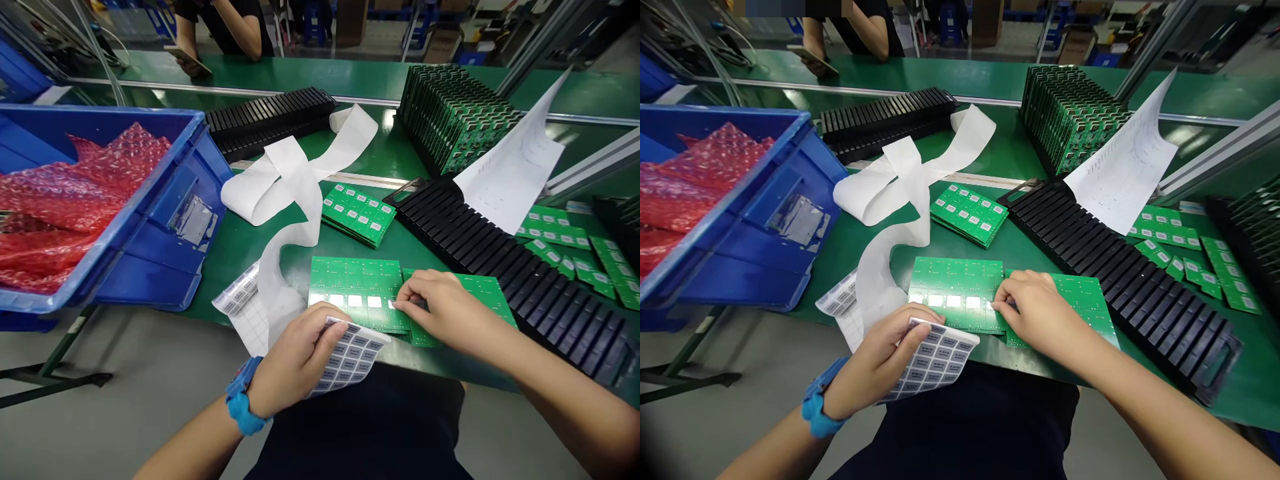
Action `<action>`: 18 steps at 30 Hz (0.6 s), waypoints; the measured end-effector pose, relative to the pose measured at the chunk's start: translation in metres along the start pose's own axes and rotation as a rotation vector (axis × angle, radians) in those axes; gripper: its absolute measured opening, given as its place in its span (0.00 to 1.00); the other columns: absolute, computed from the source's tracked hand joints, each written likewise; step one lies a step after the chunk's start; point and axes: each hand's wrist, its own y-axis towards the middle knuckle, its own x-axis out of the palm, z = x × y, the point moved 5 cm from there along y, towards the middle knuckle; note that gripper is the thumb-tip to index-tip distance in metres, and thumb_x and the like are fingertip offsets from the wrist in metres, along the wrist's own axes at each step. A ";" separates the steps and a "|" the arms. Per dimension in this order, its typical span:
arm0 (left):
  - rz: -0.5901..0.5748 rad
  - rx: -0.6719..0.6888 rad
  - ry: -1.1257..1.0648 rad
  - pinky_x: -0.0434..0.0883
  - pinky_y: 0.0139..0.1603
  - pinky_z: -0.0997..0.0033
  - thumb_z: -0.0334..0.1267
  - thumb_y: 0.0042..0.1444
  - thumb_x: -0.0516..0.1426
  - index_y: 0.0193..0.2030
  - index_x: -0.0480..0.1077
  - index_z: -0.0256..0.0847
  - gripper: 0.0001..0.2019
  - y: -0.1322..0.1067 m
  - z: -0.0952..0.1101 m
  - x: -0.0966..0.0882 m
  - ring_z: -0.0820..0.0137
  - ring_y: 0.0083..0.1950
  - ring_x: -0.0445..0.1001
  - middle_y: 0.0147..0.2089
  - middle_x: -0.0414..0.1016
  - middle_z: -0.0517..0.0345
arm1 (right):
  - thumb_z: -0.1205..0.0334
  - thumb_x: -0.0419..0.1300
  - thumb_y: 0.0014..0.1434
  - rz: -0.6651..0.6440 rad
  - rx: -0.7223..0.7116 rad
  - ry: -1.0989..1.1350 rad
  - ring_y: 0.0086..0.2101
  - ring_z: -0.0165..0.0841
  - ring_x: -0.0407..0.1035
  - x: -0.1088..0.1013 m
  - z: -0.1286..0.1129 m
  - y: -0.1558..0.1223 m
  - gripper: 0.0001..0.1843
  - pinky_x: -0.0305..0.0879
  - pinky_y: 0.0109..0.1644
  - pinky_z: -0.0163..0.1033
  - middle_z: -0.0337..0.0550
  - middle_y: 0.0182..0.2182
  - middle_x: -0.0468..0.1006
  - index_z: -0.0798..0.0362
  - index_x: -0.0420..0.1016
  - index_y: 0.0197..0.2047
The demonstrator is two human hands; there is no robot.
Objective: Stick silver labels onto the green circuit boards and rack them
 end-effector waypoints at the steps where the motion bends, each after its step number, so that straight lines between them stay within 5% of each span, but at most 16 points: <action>1: 0.004 -0.004 0.000 0.66 0.46 0.68 0.34 0.64 0.45 0.44 0.67 0.39 0.11 0.000 0.000 -0.001 0.70 0.44 0.67 0.42 0.70 0.54 | 0.60 0.55 0.57 0.068 -0.002 -0.054 0.33 0.37 0.65 -0.002 -0.001 -0.004 0.06 0.58 0.41 0.46 0.41 0.28 0.71 0.51 0.71 0.31; 4: 0.008 -0.017 -0.014 0.66 0.47 0.68 0.34 0.64 0.44 0.44 0.67 0.39 0.12 -0.001 0.001 -0.002 0.69 0.45 0.68 0.43 0.70 0.54 | 0.60 0.55 0.57 0.240 0.023 -0.067 0.38 0.40 0.65 -0.011 0.003 -0.018 0.11 0.58 0.44 0.49 0.44 0.34 0.71 0.52 0.67 0.44; 10: 0.058 -0.063 0.059 0.68 0.37 0.72 0.37 0.63 0.45 0.37 0.70 0.39 0.13 -0.002 0.001 -0.003 0.71 0.35 0.69 0.33 0.71 0.57 | 0.63 0.49 0.60 -0.123 0.051 0.405 0.37 0.31 0.67 -0.006 0.019 -0.030 0.11 0.64 0.42 0.39 0.38 0.33 0.70 0.48 0.59 0.48; 14: 0.085 -0.064 0.124 0.59 0.24 0.75 0.41 0.63 0.46 0.22 0.61 0.38 0.19 0.000 -0.002 0.003 0.76 0.24 0.59 0.21 0.59 0.63 | 0.65 0.49 0.59 -0.110 0.076 0.419 0.36 0.30 0.67 -0.004 0.020 -0.029 0.11 0.65 0.42 0.39 0.37 0.33 0.70 0.48 0.60 0.47; 18: 0.043 -0.064 0.113 0.56 0.25 0.74 0.42 0.64 0.44 0.21 0.55 0.39 0.19 0.006 0.002 0.009 0.76 0.24 0.56 0.22 0.55 0.64 | 0.65 0.48 0.60 -0.048 0.055 0.349 0.35 0.31 0.67 0.003 0.020 -0.027 0.11 0.66 0.40 0.40 0.38 0.32 0.70 0.49 0.60 0.46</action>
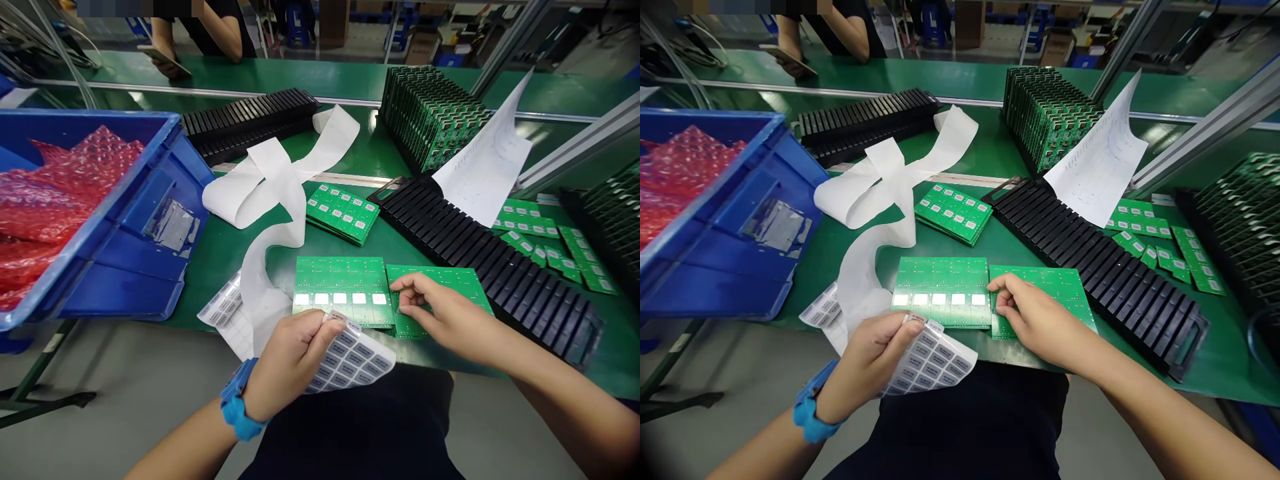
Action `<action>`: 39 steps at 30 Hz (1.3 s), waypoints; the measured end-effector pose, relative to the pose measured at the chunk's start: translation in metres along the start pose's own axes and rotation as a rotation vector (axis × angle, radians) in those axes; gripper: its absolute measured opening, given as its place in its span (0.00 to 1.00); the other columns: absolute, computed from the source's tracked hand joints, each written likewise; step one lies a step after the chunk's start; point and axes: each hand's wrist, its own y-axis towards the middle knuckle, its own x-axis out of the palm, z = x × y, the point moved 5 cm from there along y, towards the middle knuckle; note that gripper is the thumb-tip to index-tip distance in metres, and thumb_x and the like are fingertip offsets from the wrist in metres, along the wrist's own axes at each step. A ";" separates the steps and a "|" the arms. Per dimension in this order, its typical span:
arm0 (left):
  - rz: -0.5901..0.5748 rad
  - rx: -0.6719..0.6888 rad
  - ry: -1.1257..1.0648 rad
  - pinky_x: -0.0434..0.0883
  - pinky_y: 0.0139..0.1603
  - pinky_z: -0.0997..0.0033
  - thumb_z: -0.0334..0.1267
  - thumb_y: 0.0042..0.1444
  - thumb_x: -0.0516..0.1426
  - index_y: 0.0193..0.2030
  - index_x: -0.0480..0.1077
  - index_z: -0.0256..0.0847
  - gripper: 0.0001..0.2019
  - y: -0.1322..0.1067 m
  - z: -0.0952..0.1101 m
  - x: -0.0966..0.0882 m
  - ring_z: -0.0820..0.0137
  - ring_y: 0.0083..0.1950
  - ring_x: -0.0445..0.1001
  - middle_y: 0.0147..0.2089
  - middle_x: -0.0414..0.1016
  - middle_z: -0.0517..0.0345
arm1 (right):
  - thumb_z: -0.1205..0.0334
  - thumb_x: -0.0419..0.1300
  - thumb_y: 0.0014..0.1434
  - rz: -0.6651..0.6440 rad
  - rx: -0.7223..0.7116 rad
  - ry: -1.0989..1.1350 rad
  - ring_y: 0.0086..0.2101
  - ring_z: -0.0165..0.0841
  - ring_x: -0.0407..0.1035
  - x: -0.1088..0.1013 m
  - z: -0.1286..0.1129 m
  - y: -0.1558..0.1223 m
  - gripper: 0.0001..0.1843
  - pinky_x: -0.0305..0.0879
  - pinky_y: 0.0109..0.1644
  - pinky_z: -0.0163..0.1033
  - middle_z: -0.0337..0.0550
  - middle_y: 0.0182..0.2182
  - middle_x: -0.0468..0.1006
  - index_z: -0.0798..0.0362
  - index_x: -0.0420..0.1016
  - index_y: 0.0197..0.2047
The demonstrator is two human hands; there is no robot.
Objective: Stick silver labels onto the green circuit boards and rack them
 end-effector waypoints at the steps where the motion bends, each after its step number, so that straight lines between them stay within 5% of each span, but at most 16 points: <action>1: -0.031 -0.005 -0.012 0.57 0.26 0.74 0.42 0.64 0.43 0.23 0.56 0.39 0.18 0.001 0.002 0.002 0.76 0.25 0.56 0.23 0.56 0.63 | 0.66 0.47 0.60 0.020 -0.013 -0.032 0.35 0.31 0.67 0.002 0.001 0.000 0.11 0.66 0.40 0.40 0.38 0.32 0.70 0.49 0.61 0.46; 7: -0.250 -0.093 -0.085 0.60 0.32 0.72 0.41 0.66 0.39 0.31 0.58 0.41 0.15 0.005 0.011 0.012 0.74 0.30 0.59 0.30 0.60 0.62 | 0.68 0.50 0.60 0.310 -0.209 -0.292 0.45 0.39 0.63 0.009 -0.006 -0.018 0.11 0.64 0.46 0.48 0.50 0.44 0.68 0.53 0.63 0.47; 10: -0.268 -0.065 -0.071 0.60 0.33 0.71 0.41 0.65 0.39 0.31 0.58 0.40 0.14 0.007 0.013 0.015 0.73 0.31 0.60 0.30 0.61 0.61 | 0.67 0.53 0.59 0.437 -0.257 -0.187 0.49 0.39 0.61 0.007 -0.023 -0.025 0.12 0.62 0.50 0.47 0.53 0.49 0.64 0.54 0.64 0.48; 15: -0.255 -0.029 -0.022 0.56 0.29 0.72 0.41 0.65 0.41 0.26 0.55 0.40 0.16 0.008 0.013 0.018 0.75 0.27 0.56 0.25 0.56 0.64 | 0.60 0.57 0.57 0.193 -0.166 0.366 0.34 0.30 0.66 0.018 -0.053 -0.008 0.06 0.66 0.38 0.37 0.40 0.32 0.70 0.50 0.71 0.39; 19: -0.193 -0.060 0.024 0.53 0.25 0.73 0.44 0.64 0.42 0.22 0.50 0.39 0.20 0.005 0.005 0.016 0.76 0.24 0.53 0.21 0.51 0.65 | 0.55 0.59 0.55 0.249 -0.018 0.602 0.30 0.29 0.67 -0.001 -0.040 -0.001 0.10 0.65 0.35 0.36 0.38 0.27 0.72 0.52 0.71 0.29; 23: -0.184 -0.014 0.024 0.52 0.24 0.74 0.43 0.64 0.43 0.21 0.49 0.39 0.19 0.003 0.002 0.014 0.77 0.23 0.53 0.21 0.50 0.65 | 0.52 0.57 0.56 0.134 0.115 0.307 0.32 0.31 0.68 -0.030 -0.002 -0.007 0.12 0.63 0.37 0.38 0.40 0.30 0.74 0.52 0.73 0.30; 27: -0.168 0.023 0.017 0.52 0.24 0.75 0.40 0.64 0.44 0.22 0.50 0.40 0.18 0.005 0.005 0.013 0.77 0.23 0.53 0.21 0.51 0.65 | 0.53 0.54 0.57 -0.088 0.197 0.014 0.28 0.31 0.67 -0.034 0.023 -0.013 0.13 0.63 0.32 0.38 0.40 0.28 0.73 0.51 0.73 0.29; 39: -0.182 0.000 0.047 0.53 0.23 0.75 0.40 0.63 0.44 0.22 0.53 0.39 0.18 0.009 0.006 0.017 0.77 0.23 0.54 0.21 0.52 0.64 | 0.58 0.52 0.58 -0.038 0.142 -0.161 0.28 0.31 0.67 -0.025 0.023 -0.009 0.12 0.63 0.32 0.38 0.41 0.29 0.73 0.51 0.73 0.28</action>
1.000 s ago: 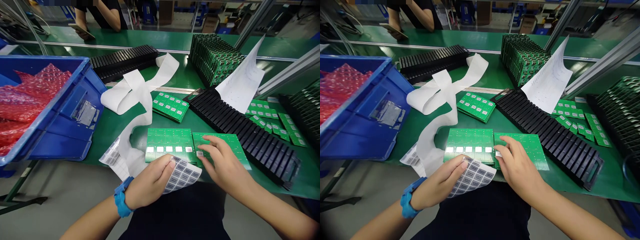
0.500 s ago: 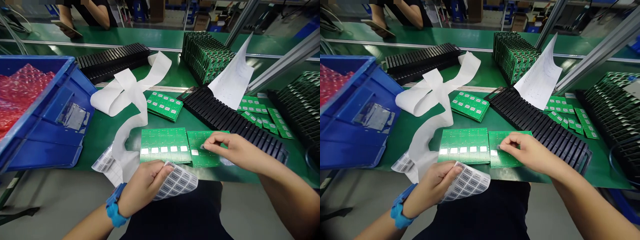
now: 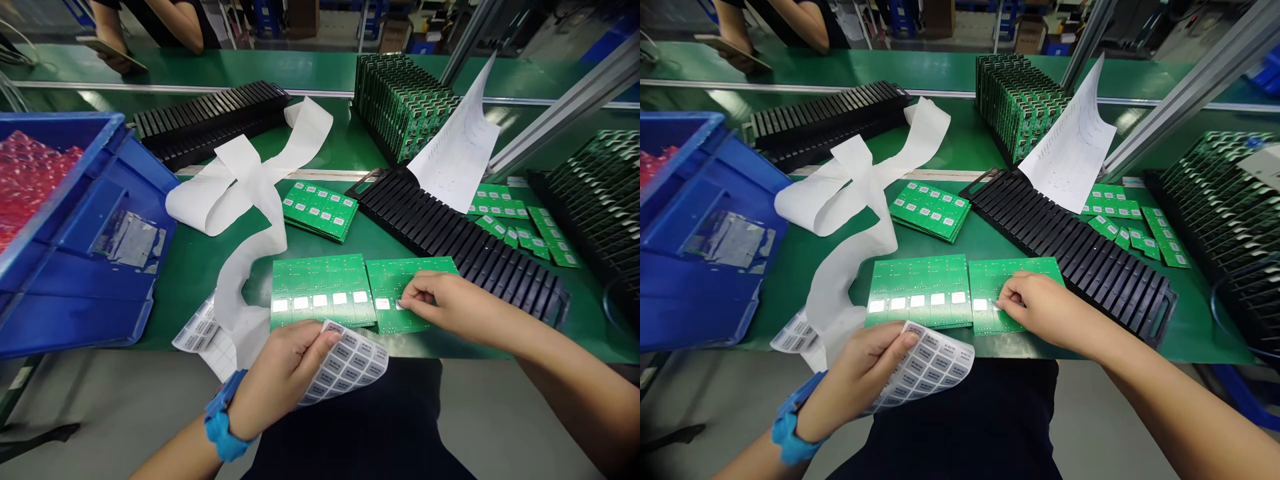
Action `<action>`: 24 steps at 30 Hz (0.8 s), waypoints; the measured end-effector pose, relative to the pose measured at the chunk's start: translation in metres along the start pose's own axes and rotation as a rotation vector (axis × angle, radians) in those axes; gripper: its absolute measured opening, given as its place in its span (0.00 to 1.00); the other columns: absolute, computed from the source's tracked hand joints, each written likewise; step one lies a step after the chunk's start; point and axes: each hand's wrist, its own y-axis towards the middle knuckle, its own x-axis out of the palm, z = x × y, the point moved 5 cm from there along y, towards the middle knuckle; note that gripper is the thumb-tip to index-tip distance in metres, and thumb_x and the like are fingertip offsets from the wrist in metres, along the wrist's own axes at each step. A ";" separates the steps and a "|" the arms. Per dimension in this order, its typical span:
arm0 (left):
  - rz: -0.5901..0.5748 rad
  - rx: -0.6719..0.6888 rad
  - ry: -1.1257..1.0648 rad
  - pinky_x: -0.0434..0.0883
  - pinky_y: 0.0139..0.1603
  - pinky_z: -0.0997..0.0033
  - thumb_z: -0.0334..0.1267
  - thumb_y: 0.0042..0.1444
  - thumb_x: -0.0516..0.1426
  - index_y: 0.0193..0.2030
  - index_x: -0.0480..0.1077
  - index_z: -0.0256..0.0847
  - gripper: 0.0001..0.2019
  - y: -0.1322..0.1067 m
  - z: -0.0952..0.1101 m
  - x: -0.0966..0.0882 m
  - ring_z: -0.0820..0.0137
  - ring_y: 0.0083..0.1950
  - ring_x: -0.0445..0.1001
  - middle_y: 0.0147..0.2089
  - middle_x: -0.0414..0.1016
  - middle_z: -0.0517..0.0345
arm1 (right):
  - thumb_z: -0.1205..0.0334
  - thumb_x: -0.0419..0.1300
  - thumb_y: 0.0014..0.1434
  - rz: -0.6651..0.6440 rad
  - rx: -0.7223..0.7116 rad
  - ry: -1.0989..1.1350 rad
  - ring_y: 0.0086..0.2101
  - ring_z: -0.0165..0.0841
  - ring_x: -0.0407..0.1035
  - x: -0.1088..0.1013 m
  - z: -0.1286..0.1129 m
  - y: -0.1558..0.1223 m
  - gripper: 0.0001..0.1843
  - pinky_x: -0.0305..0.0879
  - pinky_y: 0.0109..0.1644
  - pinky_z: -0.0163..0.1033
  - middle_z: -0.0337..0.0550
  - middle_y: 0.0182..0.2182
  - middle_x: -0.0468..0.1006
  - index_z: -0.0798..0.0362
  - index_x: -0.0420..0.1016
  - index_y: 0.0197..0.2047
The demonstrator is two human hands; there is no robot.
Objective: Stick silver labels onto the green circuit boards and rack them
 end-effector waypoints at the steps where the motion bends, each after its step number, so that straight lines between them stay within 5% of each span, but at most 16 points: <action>1: 0.000 -0.002 0.001 0.53 0.23 0.75 0.39 0.63 0.44 0.22 0.53 0.39 0.18 0.000 0.000 0.000 0.77 0.23 0.54 0.21 0.53 0.64 | 0.58 0.52 0.58 0.010 -0.003 -0.019 0.28 0.31 0.66 0.001 0.000 0.000 0.12 0.63 0.32 0.38 0.41 0.29 0.73 0.51 0.73 0.27; 9: -0.008 0.004 0.011 0.54 0.23 0.75 0.39 0.63 0.45 0.22 0.54 0.39 0.18 0.000 -0.002 0.003 0.77 0.23 0.55 0.21 0.53 0.65 | 0.68 0.51 0.58 0.281 -0.112 -0.558 0.29 0.39 0.63 0.013 -0.033 -0.022 0.14 0.55 0.34 0.46 0.47 0.23 0.68 0.53 0.75 0.27; 12: 0.001 0.005 0.017 0.54 0.23 0.76 0.39 0.63 0.45 0.21 0.55 0.39 0.18 0.000 -0.002 0.002 0.77 0.23 0.55 0.21 0.54 0.64 | 0.68 0.49 0.59 0.379 -0.104 -0.676 0.30 0.42 0.63 0.010 -0.039 -0.031 0.14 0.55 0.36 0.49 0.49 0.24 0.69 0.55 0.76 0.36; 15: 0.013 0.004 -0.009 0.59 0.24 0.76 0.39 0.63 0.46 0.23 0.62 0.39 0.17 0.000 -0.001 0.001 0.75 0.24 0.61 0.22 0.61 0.62 | 0.61 0.51 0.60 0.462 -0.071 -0.544 0.35 0.45 0.66 -0.007 -0.022 -0.031 0.16 0.57 0.40 0.52 0.50 0.30 0.73 0.56 0.72 0.48; 18: 0.029 -0.026 -0.062 0.66 0.31 0.74 0.39 0.62 0.48 0.42 0.70 0.41 0.10 -0.001 -0.002 0.000 0.72 0.31 0.68 0.29 0.69 0.59 | 0.61 0.51 0.59 0.282 -0.071 -0.168 0.36 0.38 0.68 -0.018 0.006 -0.022 0.17 0.63 0.40 0.45 0.44 0.33 0.74 0.51 0.66 0.51; 20: 0.063 -0.046 -0.089 0.67 0.29 0.74 0.38 0.61 0.49 0.55 0.62 0.45 0.15 -0.002 -0.003 -0.001 0.72 0.29 0.68 0.29 0.70 0.60 | 0.62 0.50 0.59 0.099 -0.082 0.026 0.34 0.33 0.69 -0.018 0.018 -0.019 0.17 0.65 0.38 0.40 0.39 0.33 0.73 0.49 0.64 0.52; 24: 0.130 0.039 -0.088 0.68 0.35 0.74 0.34 0.62 0.49 0.54 0.63 0.50 0.14 -0.001 0.003 -0.005 0.72 0.36 0.70 0.38 0.72 0.59 | 0.63 0.49 0.60 0.015 -0.110 0.094 0.35 0.31 0.68 -0.015 0.020 -0.018 0.19 0.66 0.41 0.40 0.39 0.34 0.72 0.48 0.60 0.55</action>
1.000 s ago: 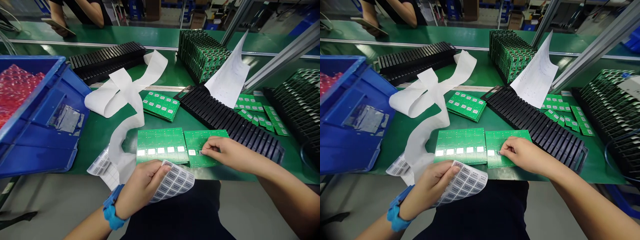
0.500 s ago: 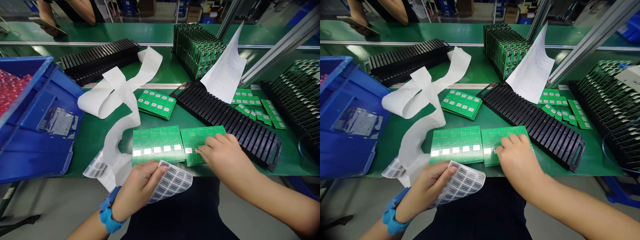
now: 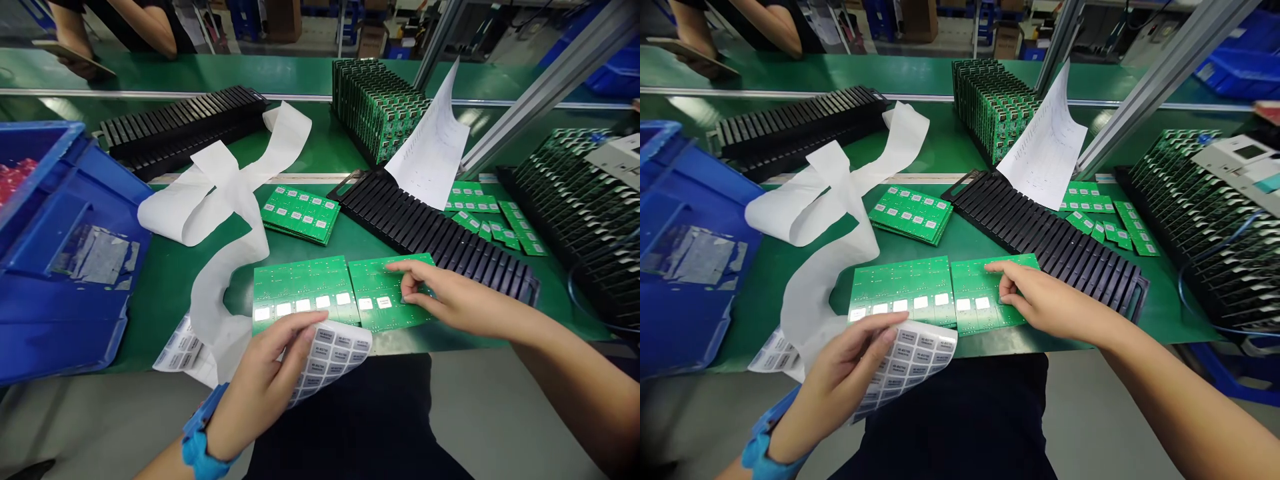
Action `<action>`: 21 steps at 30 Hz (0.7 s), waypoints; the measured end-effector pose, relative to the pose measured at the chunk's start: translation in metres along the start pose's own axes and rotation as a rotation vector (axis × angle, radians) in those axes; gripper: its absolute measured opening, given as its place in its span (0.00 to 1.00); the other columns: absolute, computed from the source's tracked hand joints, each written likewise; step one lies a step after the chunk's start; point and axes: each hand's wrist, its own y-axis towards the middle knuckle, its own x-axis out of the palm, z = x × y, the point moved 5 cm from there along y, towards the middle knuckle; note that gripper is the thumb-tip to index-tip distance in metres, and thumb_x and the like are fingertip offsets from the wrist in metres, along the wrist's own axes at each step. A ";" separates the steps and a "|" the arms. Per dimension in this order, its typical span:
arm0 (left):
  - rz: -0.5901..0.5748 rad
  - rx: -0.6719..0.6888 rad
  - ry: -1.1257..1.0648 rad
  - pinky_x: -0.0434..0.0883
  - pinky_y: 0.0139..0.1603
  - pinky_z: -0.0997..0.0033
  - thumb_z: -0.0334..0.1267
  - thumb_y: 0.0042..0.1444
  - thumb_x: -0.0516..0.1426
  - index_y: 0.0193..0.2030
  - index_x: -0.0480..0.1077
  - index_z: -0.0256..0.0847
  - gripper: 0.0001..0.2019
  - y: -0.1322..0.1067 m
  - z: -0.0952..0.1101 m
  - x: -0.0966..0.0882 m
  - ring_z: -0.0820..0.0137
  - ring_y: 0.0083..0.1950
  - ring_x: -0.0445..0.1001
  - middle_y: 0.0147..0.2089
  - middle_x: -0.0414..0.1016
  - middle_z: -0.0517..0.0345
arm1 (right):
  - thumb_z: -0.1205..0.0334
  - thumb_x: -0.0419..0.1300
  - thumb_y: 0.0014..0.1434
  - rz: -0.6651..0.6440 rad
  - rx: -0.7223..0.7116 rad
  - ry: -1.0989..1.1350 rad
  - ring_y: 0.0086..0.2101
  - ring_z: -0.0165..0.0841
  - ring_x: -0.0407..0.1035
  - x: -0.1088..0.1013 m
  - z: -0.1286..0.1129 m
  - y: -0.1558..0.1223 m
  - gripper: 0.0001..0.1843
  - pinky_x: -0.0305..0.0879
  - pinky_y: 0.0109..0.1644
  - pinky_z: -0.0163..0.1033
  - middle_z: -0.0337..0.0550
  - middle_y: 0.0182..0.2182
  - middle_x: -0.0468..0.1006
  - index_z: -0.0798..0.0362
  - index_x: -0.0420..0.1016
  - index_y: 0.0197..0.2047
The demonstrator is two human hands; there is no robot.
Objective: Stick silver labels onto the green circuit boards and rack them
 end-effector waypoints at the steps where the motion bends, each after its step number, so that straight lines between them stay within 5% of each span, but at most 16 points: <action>1: 0.002 0.020 0.009 0.69 0.39 0.73 0.34 0.62 0.49 0.51 0.66 0.50 0.13 0.001 0.002 0.000 0.72 0.41 0.70 0.41 0.71 0.59 | 0.64 0.49 0.60 0.001 -0.010 -0.007 0.35 0.31 0.68 0.001 -0.001 0.000 0.20 0.65 0.42 0.40 0.39 0.34 0.72 0.48 0.59 0.56; 5: 0.031 -0.003 0.043 0.70 0.44 0.70 0.37 0.56 0.57 0.49 0.66 0.50 0.14 0.005 0.004 0.000 0.68 0.47 0.69 0.45 0.70 0.59 | 0.66 0.48 0.60 0.029 -0.061 -0.085 0.37 0.33 0.67 0.009 -0.002 0.000 0.23 0.65 0.44 0.43 0.40 0.33 0.71 0.49 0.56 0.59; 11: 0.080 -0.068 -0.054 0.74 0.37 0.70 0.38 0.53 0.59 0.46 0.65 0.46 0.13 0.006 -0.001 0.002 0.68 0.40 0.72 0.41 0.70 0.57 | 0.70 0.47 0.59 0.238 -0.122 -0.353 0.38 0.38 0.66 0.027 -0.007 -0.014 0.23 0.67 0.43 0.48 0.46 0.35 0.73 0.52 0.59 0.58; 14: 0.086 -0.126 -0.144 0.73 0.29 0.74 0.38 0.53 0.59 0.52 0.60 0.48 0.20 0.008 -0.004 0.004 0.72 0.30 0.71 0.33 0.70 0.61 | 0.71 0.50 0.59 0.437 -0.146 -0.453 0.44 0.42 0.64 0.030 -0.019 -0.027 0.25 0.64 0.48 0.53 0.53 0.45 0.70 0.52 0.57 0.59; 17: 0.052 -0.143 -0.155 0.71 0.27 0.75 0.39 0.53 0.59 0.49 0.64 0.46 0.16 0.010 -0.005 0.006 0.73 0.28 0.70 0.31 0.70 0.61 | 0.68 0.55 0.58 0.632 -0.172 -0.330 0.50 0.43 0.61 0.025 -0.036 -0.032 0.22 0.61 0.53 0.53 0.56 0.54 0.62 0.52 0.60 0.56; 21: 0.071 -0.058 -0.112 0.70 0.32 0.76 0.39 0.54 0.59 0.41 0.68 0.44 0.08 0.010 -0.001 0.005 0.74 0.33 0.71 0.36 0.71 0.60 | 0.60 0.60 0.55 0.389 -0.261 0.119 0.47 0.37 0.65 0.036 -0.064 -0.014 0.19 0.66 0.49 0.44 0.47 0.45 0.70 0.49 0.65 0.50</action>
